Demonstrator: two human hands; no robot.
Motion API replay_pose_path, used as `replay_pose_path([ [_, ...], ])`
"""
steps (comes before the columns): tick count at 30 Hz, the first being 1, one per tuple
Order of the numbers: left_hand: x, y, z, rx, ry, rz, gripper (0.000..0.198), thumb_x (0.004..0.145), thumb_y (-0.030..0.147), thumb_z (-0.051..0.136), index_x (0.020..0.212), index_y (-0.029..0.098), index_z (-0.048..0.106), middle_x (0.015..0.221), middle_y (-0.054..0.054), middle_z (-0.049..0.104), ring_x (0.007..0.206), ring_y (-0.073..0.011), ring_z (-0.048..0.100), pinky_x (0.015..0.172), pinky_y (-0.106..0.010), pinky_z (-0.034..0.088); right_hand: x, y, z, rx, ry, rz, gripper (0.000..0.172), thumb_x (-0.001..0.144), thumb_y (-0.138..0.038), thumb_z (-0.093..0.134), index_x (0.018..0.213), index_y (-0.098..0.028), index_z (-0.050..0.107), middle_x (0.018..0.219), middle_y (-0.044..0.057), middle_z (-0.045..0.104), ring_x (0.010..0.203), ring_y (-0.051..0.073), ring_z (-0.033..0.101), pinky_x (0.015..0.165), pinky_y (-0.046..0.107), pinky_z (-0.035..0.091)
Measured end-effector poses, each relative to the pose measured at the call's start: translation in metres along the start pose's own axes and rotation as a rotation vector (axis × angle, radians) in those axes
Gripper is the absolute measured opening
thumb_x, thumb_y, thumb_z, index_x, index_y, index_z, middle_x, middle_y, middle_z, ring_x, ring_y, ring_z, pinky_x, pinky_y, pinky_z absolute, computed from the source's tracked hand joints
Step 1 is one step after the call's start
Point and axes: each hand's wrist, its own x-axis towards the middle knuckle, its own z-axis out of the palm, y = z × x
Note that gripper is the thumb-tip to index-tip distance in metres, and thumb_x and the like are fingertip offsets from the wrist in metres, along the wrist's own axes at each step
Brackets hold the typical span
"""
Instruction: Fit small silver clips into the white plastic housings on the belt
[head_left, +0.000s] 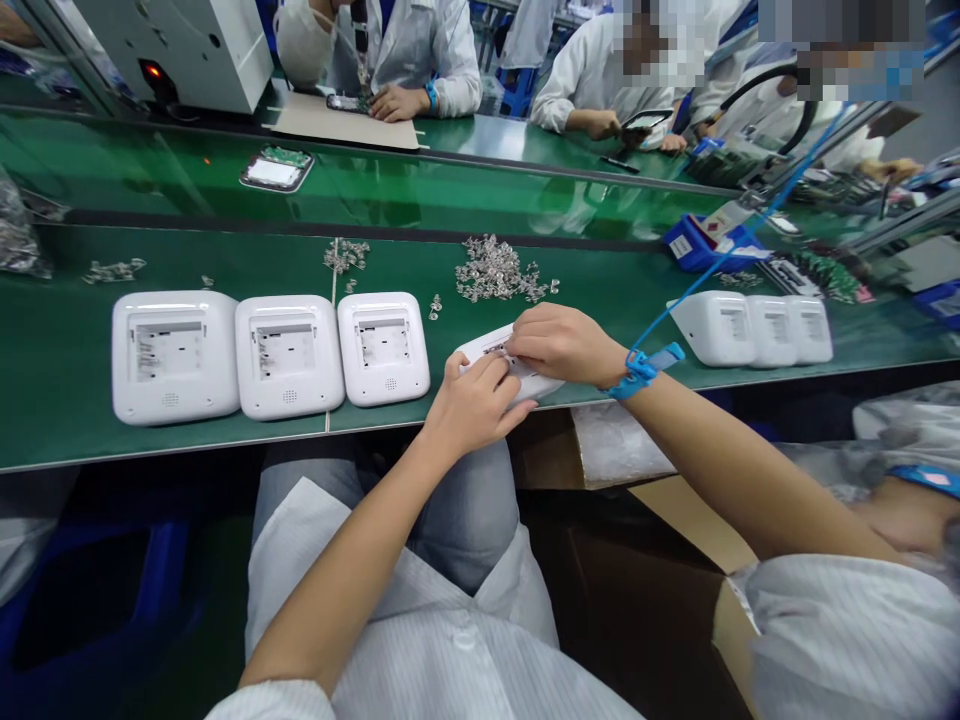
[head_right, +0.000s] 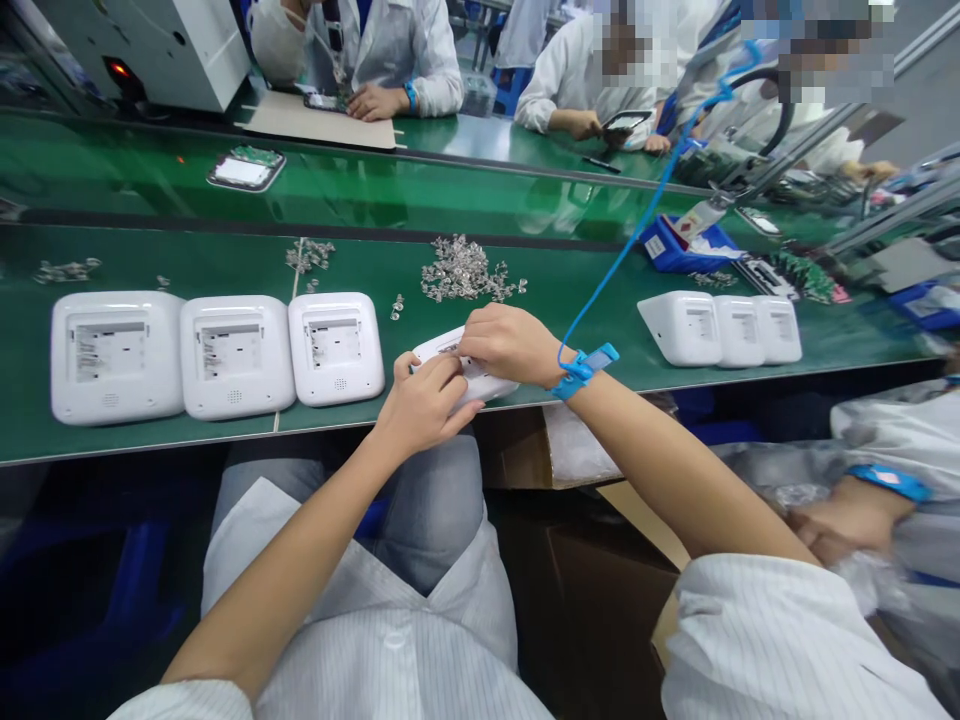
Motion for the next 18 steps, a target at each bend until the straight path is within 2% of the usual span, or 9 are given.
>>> replay_pose_path([
  [1, -0.001, 0.000, 0.000, -0.002, 0.003, -0.002, 0.035, 0.104, 0.045, 0.044, 0.092, 0.018, 0.063, 0.113, -0.010, 0.070, 0.111, -0.0232, 0.062, 0.092, -0.044, 0.027, -0.006, 0.005, 0.003, 0.039, 0.082, 0.078, 0.019, 0.094, -0.021, 0.054, 0.080, -0.022, 0.067, 0.078, 0.003, 0.069, 0.081, 0.020, 0.064, 0.076, 0.034, 0.051],
  [2, -0.001, 0.000, 0.000, -0.004, 0.007, -0.006, 0.035, 0.104, 0.046, 0.044, 0.092, 0.018, 0.062, 0.112, -0.009, 0.070, 0.112, -0.0234, 0.061, 0.091, -0.044, 0.027, -0.014, 0.013, 0.008, 0.066, 0.218, 0.208, 0.013, 0.092, -0.024, 0.058, 0.082, -0.022, 0.067, 0.081, 0.003, 0.069, 0.082, 0.020, 0.065, 0.078, 0.034, 0.052],
  [4, -0.003, 0.000, 0.000, -0.010, 0.019, -0.022, 0.037, 0.104, 0.048, 0.045, 0.089, 0.018, 0.061, 0.109, -0.008, 0.071, 0.111, -0.0234, 0.061, 0.088, -0.044, 0.026, -0.035, 0.031, 0.023, 0.098, 0.602, 0.592, 0.007, 0.086, -0.028, 0.064, 0.083, -0.021, 0.064, 0.084, 0.003, 0.069, 0.079, 0.018, 0.064, 0.076, 0.033, 0.053],
  [6, -0.003, 0.001, 0.000, -0.015, 0.033, -0.052, 0.039, 0.103, 0.050, 0.044, 0.087, 0.018, 0.061, 0.107, -0.008, 0.071, 0.109, -0.0233, 0.062, 0.085, -0.043, 0.025, -0.055, 0.052, 0.042, 0.183, 0.971, 0.986, 0.011, 0.081, -0.028, 0.064, 0.080, -0.021, 0.056, 0.073, -0.001, 0.062, 0.067, 0.015, 0.060, 0.064, 0.028, 0.050],
  [8, -0.004, 0.002, 0.000, -0.022, 0.039, -0.082, 0.040, 0.102, 0.052, 0.045, 0.087, 0.018, 0.061, 0.106, -0.008, 0.071, 0.107, -0.0228, 0.062, 0.082, -0.042, 0.025, -0.070, 0.067, 0.059, 0.328, 1.168, 1.247, 0.012, 0.080, -0.027, 0.061, 0.079, -0.022, 0.050, 0.064, -0.004, 0.057, 0.056, 0.013, 0.055, 0.055, 0.024, 0.044],
  [10, -0.003, 0.003, -0.003, -0.030, 0.053, -0.095, 0.038, 0.101, 0.050, 0.047, 0.089, 0.018, 0.062, 0.107, -0.007, 0.071, 0.106, -0.0214, 0.062, 0.080, -0.041, 0.025, -0.076, 0.074, 0.071, 0.431, 1.157, 1.309, 0.011, 0.078, -0.025, 0.062, 0.079, -0.021, 0.052, 0.061, -0.005, 0.056, 0.055, 0.012, 0.054, 0.053, 0.022, 0.041],
  [14, -0.008, -0.006, -0.018, 0.056, 0.152, -0.090, 0.028, 0.099, 0.043, 0.051, 0.094, 0.018, 0.063, 0.110, -0.007, 0.071, 0.109, -0.0220, 0.062, 0.083, -0.040, 0.027, -0.076, 0.071, 0.081, 0.461, 0.982, 1.239, 0.014, 0.072, -0.024, 0.071, 0.081, -0.018, 0.062, 0.066, -0.001, 0.063, 0.064, 0.016, 0.063, 0.057, 0.024, 0.045],
  [16, -0.015, -0.019, -0.034, 0.207, 0.218, -0.192, 0.023, 0.097, 0.039, 0.055, 0.092, 0.018, 0.064, 0.106, -0.009, 0.070, 0.108, -0.0245, 0.062, 0.086, -0.042, 0.028, -0.075, 0.071, 0.082, 0.478, 1.001, 1.267, 0.014, 0.073, -0.026, 0.071, 0.080, -0.019, 0.063, 0.066, 0.000, 0.063, 0.065, 0.017, 0.065, 0.057, 0.026, 0.046],
  [18, -0.026, -0.037, -0.055, 0.396, 0.280, -0.408, 0.021, 0.095, 0.037, 0.056, 0.091, 0.019, 0.064, 0.106, -0.012, 0.069, 0.107, -0.0284, 0.060, 0.088, -0.044, 0.028, -0.074, 0.075, 0.081, 0.496, 1.040, 1.283, 0.014, 0.072, -0.026, 0.072, 0.080, -0.019, 0.063, 0.066, 0.001, 0.063, 0.065, 0.018, 0.065, 0.057, 0.027, 0.046],
])
